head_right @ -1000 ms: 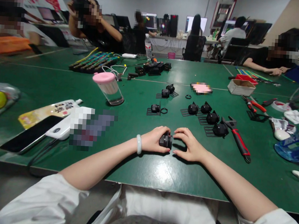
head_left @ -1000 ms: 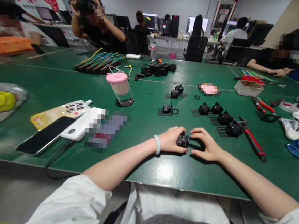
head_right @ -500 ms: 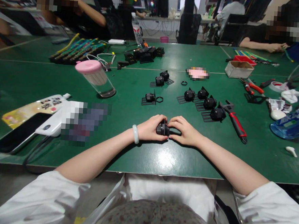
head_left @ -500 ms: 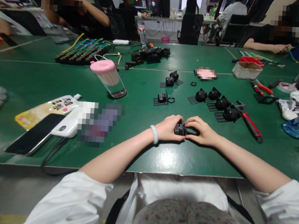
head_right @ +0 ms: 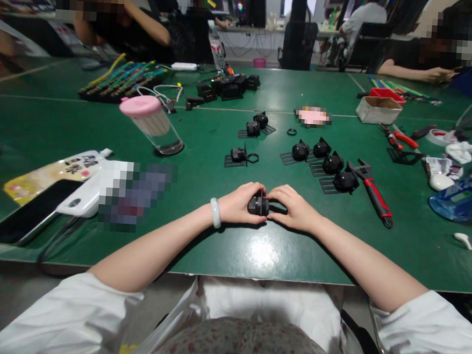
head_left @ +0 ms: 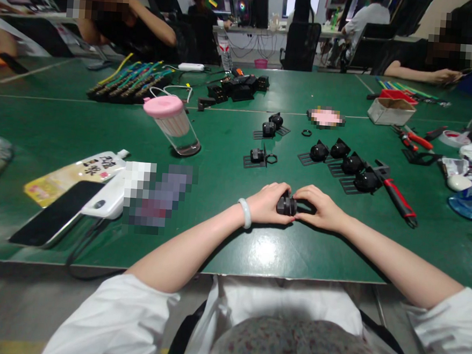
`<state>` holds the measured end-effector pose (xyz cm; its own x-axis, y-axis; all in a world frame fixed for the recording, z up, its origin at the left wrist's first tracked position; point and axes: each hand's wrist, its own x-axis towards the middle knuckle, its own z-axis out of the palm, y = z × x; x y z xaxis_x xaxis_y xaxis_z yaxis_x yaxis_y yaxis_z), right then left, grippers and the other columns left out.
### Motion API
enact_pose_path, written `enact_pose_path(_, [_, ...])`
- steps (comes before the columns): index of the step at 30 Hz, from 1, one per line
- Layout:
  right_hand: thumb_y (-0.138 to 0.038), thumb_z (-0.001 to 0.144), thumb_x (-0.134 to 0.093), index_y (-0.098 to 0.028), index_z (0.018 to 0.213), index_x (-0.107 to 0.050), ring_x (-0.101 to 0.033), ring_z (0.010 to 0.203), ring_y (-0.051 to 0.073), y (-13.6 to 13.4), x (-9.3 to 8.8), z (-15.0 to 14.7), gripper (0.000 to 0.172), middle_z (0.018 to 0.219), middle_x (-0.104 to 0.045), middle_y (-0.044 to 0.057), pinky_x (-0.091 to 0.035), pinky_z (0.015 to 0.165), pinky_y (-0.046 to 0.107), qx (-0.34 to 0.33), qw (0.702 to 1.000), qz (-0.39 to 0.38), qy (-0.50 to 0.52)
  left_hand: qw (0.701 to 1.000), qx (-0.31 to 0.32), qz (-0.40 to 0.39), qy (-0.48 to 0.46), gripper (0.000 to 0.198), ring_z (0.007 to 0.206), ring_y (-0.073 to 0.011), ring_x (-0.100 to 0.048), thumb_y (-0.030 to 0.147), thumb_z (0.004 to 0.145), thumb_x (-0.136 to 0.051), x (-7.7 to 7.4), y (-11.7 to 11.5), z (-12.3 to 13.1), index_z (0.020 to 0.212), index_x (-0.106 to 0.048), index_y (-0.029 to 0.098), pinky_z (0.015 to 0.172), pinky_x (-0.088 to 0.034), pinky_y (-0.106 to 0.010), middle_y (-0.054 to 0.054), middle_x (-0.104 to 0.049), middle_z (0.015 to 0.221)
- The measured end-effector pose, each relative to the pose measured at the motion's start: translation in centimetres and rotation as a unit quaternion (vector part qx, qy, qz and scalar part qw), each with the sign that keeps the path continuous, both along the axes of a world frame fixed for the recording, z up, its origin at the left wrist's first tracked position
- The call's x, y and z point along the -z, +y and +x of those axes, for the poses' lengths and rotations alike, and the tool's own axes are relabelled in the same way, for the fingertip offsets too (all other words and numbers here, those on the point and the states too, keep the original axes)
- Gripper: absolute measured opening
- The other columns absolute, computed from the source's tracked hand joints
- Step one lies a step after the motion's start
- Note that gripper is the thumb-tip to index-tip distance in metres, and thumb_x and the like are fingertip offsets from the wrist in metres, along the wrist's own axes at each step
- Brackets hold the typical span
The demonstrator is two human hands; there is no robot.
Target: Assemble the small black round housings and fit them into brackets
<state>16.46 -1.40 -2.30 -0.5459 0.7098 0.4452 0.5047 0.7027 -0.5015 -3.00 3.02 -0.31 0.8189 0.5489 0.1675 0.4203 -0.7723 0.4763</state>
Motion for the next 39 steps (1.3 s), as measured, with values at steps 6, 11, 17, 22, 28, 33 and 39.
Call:
enact_pose_path(6, [-0.036,0.072,-0.058,-0.021,0.102,-0.047,-0.048,0.093,0.022,0.04,-0.01,-0.03,0.036,0.098,-0.054,0.008,-0.041,0.08,0.039,0.008,1.0,-0.006,-0.006,1.0,0.0,-0.005,0.0,0.049,0.079,-0.0198,-0.049,0.048,0.059,-0.062,-0.09,0.1,-0.01,0.092,-0.042,0.017,0.074,-0.039,-0.031,-0.004,-0.051,0.085])
enact_pose_path(11, [-0.039,0.072,-0.058,-0.021,0.104,-0.047,-0.048,0.091,0.022,0.09,0.01,-0.11,0.038,0.096,-0.055,0.008,-0.041,0.078,0.039,0.012,1.0,-0.007,-0.006,1.0,0.002,-0.004,0.0,0.05,0.078,-0.0194,-0.049,0.048,0.058,-0.063,-0.1,0.23,-0.1,0.092,-0.043,0.017,0.072,-0.039,-0.031,-0.003,-0.051,0.084])
enact_pose_path(17, [-0.041,0.072,-0.057,-0.02,0.105,-0.047,-0.049,0.09,0.022,0.15,-0.03,-0.11,0.04,0.095,-0.057,0.008,-0.04,0.079,0.038,0.015,1.0,-0.012,-0.009,1.0,0.004,-0.003,-0.003,0.051,0.078,-0.0195,-0.048,0.047,0.058,-0.064,-0.29,0.16,-0.21,0.093,-0.042,0.016,0.072,-0.039,-0.031,-0.004,-0.052,0.085])
enact_pose_path(22, [-0.042,0.072,-0.056,-0.02,0.105,-0.048,-0.05,0.089,0.021,0.23,-0.08,-0.06,0.041,0.094,-0.057,0.007,-0.041,0.078,0.036,0.019,0.999,-0.015,-0.02,1.0,0.0,-0.012,-0.008,0.052,0.08,-0.0197,-0.048,0.045,0.057,-0.065,-0.32,0.08,-0.28,0.095,-0.042,0.017,0.074,-0.038,-0.031,-0.004,-0.052,0.085])
enact_pose_path(28, [-0.043,0.073,-0.055,-0.02,0.105,-0.048,-0.05,0.088,0.022,0.25,-0.07,-0.08,0.04,0.093,-0.057,0.008,-0.041,0.077,0.038,0.015,1.0,-0.02,-0.017,1.0,0.001,-0.011,-0.007,0.053,0.08,-0.0199,-0.048,0.046,0.057,-0.065,-0.21,0.13,-0.34,0.095,-0.043,0.017,0.074,-0.039,-0.032,-0.004,-0.052,0.086])
enact_pose_path(33, [-0.041,0.074,-0.055,-0.019,0.104,-0.049,-0.049,0.089,0.021,0.14,-0.16,-0.12,0.039,0.093,-0.056,0.008,-0.041,0.078,0.037,0.022,0.999,-0.029,-0.023,1.0,0.007,-0.004,0.0,0.053,0.079,-0.0198,-0.048,0.046,0.058,-0.064,-0.2,0.19,-0.39,0.096,-0.042,0.017,0.074,-0.039,-0.031,-0.004,-0.052,0.085])
enact_pose_path(39, [-0.041,0.074,-0.055,-0.02,0.106,-0.049,-0.048,0.09,0.021,0.1,-0.29,-0.11,0.039,0.094,-0.056,0.008,-0.041,0.079,0.038,0.021,0.999,-0.037,-0.024,1.0,0.009,0.008,0.002,0.053,0.081,-0.0202,-0.048,0.048,0.058,-0.063,-0.1,0.24,-0.49,0.096,-0.041,0.017,0.075,-0.039,-0.032,-0.004,-0.052,0.087])
